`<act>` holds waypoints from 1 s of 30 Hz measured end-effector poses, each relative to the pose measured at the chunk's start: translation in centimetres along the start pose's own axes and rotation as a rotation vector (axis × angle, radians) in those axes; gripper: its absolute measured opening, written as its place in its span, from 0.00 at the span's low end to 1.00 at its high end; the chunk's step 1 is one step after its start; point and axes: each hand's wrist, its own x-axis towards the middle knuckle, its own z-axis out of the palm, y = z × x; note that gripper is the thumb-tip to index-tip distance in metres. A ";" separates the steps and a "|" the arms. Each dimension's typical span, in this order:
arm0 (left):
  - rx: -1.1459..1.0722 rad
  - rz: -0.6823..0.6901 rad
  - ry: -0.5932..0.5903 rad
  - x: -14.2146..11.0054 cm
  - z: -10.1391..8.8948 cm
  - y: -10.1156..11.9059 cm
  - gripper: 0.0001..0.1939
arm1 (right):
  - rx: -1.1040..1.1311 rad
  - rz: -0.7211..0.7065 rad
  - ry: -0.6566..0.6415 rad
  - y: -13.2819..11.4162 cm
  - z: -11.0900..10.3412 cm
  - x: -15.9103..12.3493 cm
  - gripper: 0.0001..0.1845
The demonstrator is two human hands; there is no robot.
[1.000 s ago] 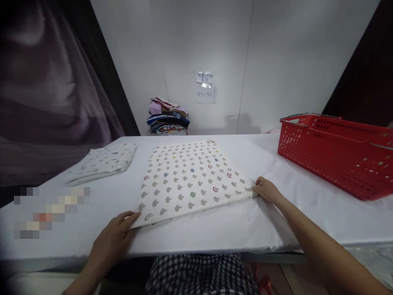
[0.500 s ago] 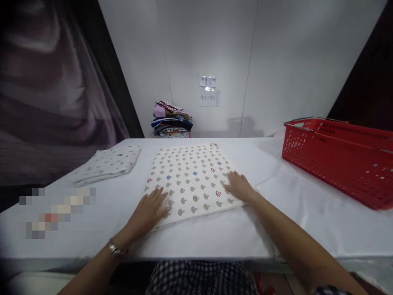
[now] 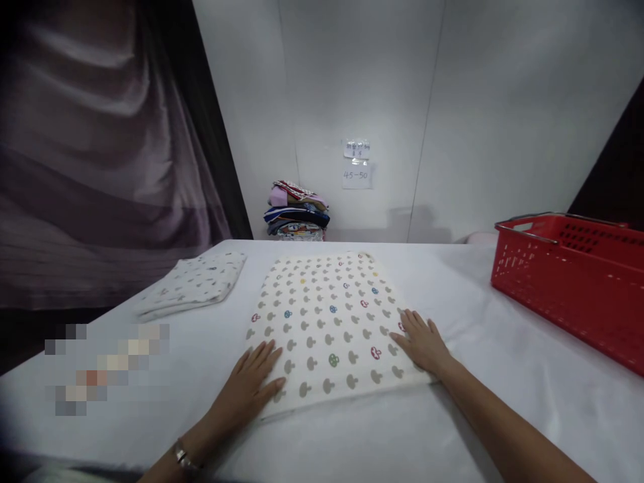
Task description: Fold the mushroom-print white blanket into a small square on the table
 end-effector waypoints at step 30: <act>-0.049 -0.251 0.060 8.9 -0.2 -4.3 0.30 | 0.276 0.378 0.080 0.5 -2.8 18.7 0.14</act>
